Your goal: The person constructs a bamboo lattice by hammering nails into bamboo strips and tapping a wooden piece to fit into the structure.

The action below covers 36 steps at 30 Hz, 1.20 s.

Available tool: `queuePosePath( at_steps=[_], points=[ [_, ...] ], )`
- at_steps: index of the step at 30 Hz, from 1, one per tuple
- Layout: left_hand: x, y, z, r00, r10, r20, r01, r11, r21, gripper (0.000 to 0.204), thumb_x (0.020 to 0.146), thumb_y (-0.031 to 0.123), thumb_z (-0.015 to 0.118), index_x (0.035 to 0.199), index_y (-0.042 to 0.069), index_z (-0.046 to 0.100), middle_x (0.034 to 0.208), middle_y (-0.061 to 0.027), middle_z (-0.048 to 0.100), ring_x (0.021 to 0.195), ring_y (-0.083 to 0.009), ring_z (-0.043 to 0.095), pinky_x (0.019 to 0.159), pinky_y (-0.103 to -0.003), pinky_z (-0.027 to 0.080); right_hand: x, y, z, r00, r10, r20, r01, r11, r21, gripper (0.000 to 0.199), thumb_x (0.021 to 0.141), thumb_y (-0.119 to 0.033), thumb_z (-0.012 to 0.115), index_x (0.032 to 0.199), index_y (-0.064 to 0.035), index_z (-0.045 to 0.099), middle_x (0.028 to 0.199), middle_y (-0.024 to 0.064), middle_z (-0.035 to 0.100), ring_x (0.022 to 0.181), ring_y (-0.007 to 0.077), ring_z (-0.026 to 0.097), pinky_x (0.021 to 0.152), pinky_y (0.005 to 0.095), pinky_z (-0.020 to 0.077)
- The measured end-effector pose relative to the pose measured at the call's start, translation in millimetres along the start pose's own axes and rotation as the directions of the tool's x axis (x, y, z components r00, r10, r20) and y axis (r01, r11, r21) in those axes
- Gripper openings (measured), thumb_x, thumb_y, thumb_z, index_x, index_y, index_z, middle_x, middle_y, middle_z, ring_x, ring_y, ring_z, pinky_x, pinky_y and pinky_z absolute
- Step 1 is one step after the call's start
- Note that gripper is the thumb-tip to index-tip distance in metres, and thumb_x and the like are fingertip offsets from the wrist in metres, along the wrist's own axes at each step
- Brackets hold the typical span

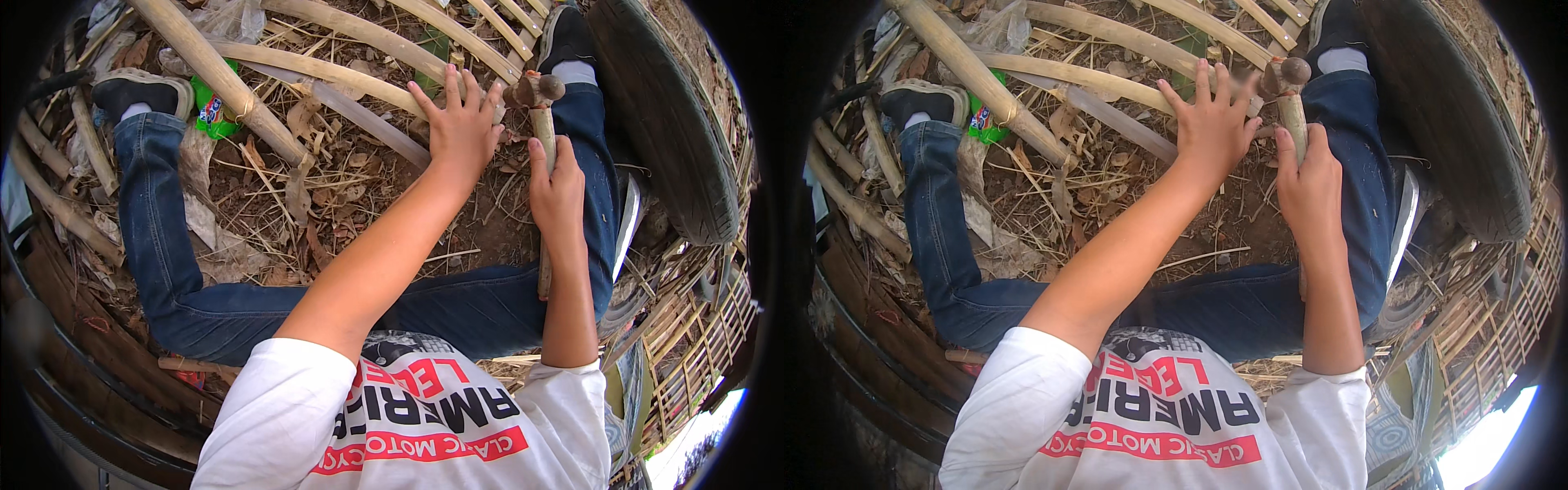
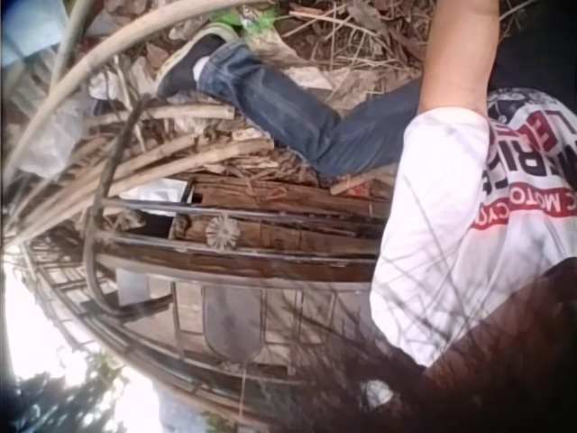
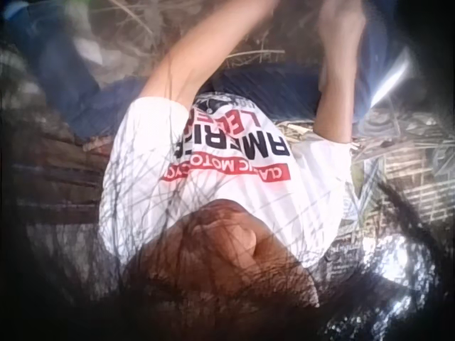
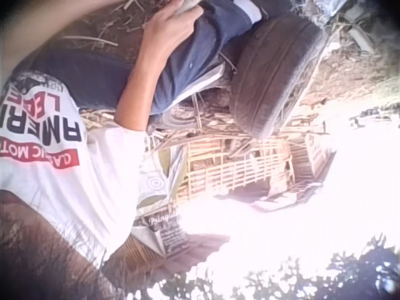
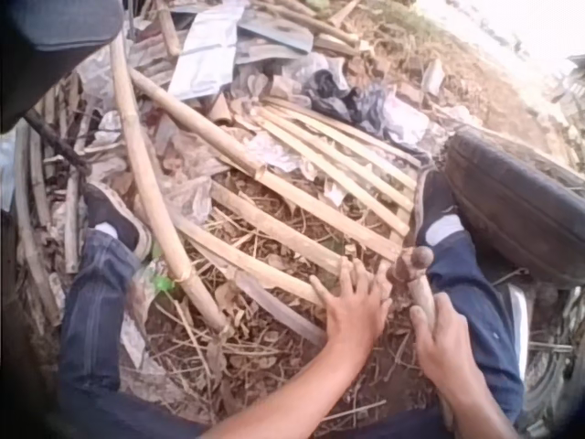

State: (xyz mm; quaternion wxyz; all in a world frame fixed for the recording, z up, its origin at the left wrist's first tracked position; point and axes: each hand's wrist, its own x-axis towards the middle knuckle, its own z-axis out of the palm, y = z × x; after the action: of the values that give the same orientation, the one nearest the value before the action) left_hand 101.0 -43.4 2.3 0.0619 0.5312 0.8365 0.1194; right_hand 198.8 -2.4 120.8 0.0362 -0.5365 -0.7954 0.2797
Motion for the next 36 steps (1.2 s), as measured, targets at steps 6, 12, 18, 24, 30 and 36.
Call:
queuePosePath(
  at_steps=[6, 12, 18, 24, 30, 36],
  points=[
    [1, 5, -11, 0.981, -0.048, 0.188, 0.038, 0.998, 0.059, 0.076, 0.084, 0.065, 0.052, 0.15, 0.034, 0.029, 0.153, -0.0104, 0.03, 0.144, -0.039, 0.018, 0.099, -0.081, 0.014, -1, 2, 1, 1.0, 0.001, 0.006, -0.001, 1.0, -0.011, 0.027, 0.096, -0.024, 0.056, 0.095, 0.0035, 0.053, 0.076, 0.0286, 0.061, 0.075, 0.0482, 0.06, 0.064, 0.0478, 0.0458],
    [4, 2, -13, 0.963, -0.053, 0.265, 0.042, 0.998, 0.046, 0.081, 0.084, 0.066, 0.053, 0.152, 0.036, 0.021, 0.155, -0.0124, 0.025, 0.144, -0.0434, 0.014, 0.1, -0.081, 0.013, -1, 12, 8, 0.998, -0.054, -0.021, 0.051, 0.991, -0.123, 0.027, 0.097, -0.023, 0.056, 0.094, 0.0037, 0.054, 0.074, 0.0253, 0.062, 0.071, 0.04, 0.065, 0.062, 0.0453, 0.046],
    [7, 3, -25, 0.938, -0.009, 0.346, 0.005, 1.0, 0.013, 0.112, 0.062, 0.073, 0.069, 0.153, 0.034, 0.016, 0.156, -0.0151, 0.022, 0.143, -0.0472, 0.011, 0.101, -0.08, 0.013, -6, 7, 6, 0.998, -0.058, -0.041, 0.054, 0.994, -0.093, 0.027, 0.097, -0.024, 0.055, 0.095, 0.0036, 0.053, 0.074, 0.0253, 0.062, 0.071, 0.0421, 0.063, 0.062, 0.0435, 0.046],
    [9, 1, -32, 0.923, -0.002, 0.386, -0.014, 0.999, 0.039, 0.119, 0.059, 0.067, 0.076, 0.154, 0.033, 0.013, 0.157, -0.0141, 0.02, 0.143, -0.0474, 0.011, 0.101, -0.08, 0.015, -5, -2, 6, 0.999, -0.014, -0.043, 0.011, 0.998, -0.057, 0.028, 0.097, -0.024, 0.054, 0.091, 0.003, 0.051, 0.076, 0.0286, 0.06, 0.076, 0.0485, 0.059, 0.064, 0.0463, 0.046],
    [11, 0, -25, 0.934, -0.025, 0.358, 0.001, 0.998, 0.066, 0.118, 0.06, 0.061, 0.08, 0.153, 0.033, 0.015, 0.157, -0.0129, 0.02, 0.142, -0.0483, 0.013, 0.101, -0.08, 0.016, -5, -10, -5, 0.997, -0.014, -0.081, 0.012, 1.0, -0.023, 0.029, 0.096, -0.025, 0.056, 0.09, 0.0026, 0.049, 0.073, 0.0293, 0.059, 0.074, 0.0502, 0.057, 0.062, 0.0476, 0.045],
    [6, 3, -12, 0.957, -0.033, 0.289, 0.007, 0.996, 0.09, 0.116, 0.061, 0.058, 0.081, 0.153, 0.036, 0.015, 0.156, -0.0125, 0.022, 0.142, -0.0477, 0.015, 0.1, -0.081, 0.017, 2, 9, 7, 0.997, -0.067, -0.032, 0.061, 0.986, -0.153, 0.028, 0.096, -0.025, 0.056, 0.091, 0.0029, 0.051, 0.073, 0.028, 0.06, 0.074, 0.0476, 0.06, 0.063, 0.048, 0.045]
  ],
)
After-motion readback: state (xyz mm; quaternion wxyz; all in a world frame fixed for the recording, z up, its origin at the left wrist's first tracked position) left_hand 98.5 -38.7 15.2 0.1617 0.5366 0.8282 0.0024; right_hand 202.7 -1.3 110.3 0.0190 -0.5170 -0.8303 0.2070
